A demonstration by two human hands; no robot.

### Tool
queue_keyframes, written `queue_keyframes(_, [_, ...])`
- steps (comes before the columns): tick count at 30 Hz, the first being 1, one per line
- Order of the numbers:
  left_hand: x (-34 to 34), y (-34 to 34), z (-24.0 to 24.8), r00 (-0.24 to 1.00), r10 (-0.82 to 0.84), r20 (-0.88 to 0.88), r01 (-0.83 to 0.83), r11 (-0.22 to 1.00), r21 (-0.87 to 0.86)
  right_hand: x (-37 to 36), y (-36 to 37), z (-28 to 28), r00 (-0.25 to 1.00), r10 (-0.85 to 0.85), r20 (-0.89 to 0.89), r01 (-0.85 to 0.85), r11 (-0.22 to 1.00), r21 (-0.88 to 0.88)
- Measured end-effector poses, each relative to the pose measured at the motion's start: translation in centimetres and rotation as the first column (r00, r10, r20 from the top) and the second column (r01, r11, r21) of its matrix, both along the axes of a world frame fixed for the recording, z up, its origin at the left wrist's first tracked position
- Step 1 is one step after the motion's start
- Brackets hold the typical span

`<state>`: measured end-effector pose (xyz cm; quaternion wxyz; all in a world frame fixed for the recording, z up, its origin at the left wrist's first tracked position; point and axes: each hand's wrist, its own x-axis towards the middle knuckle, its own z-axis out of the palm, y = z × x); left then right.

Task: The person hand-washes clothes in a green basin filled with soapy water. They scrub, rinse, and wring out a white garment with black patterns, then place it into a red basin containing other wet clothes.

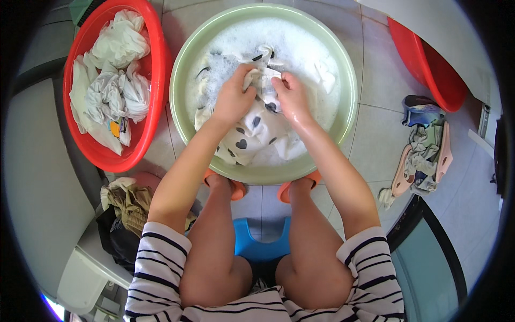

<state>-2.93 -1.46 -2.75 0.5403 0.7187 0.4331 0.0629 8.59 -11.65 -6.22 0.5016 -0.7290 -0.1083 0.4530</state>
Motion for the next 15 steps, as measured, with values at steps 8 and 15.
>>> queue_keyframes(8, [1.3, -1.8, 2.4, 0.984, -0.048, 0.17, 0.041, 0.998, 0.044, -0.7, 1.5, 0.4, 0.888, -0.243, -0.39, 0.266, 0.964, 0.003])
queue_keyframes(15, [1.7, 0.1, 2.8, 0.982, -0.189, -0.01, 0.185, 0.95, 0.253, -4.5, 2.4, 5.8, 0.76, -0.355, -0.544, 0.419, 0.908, -0.008])
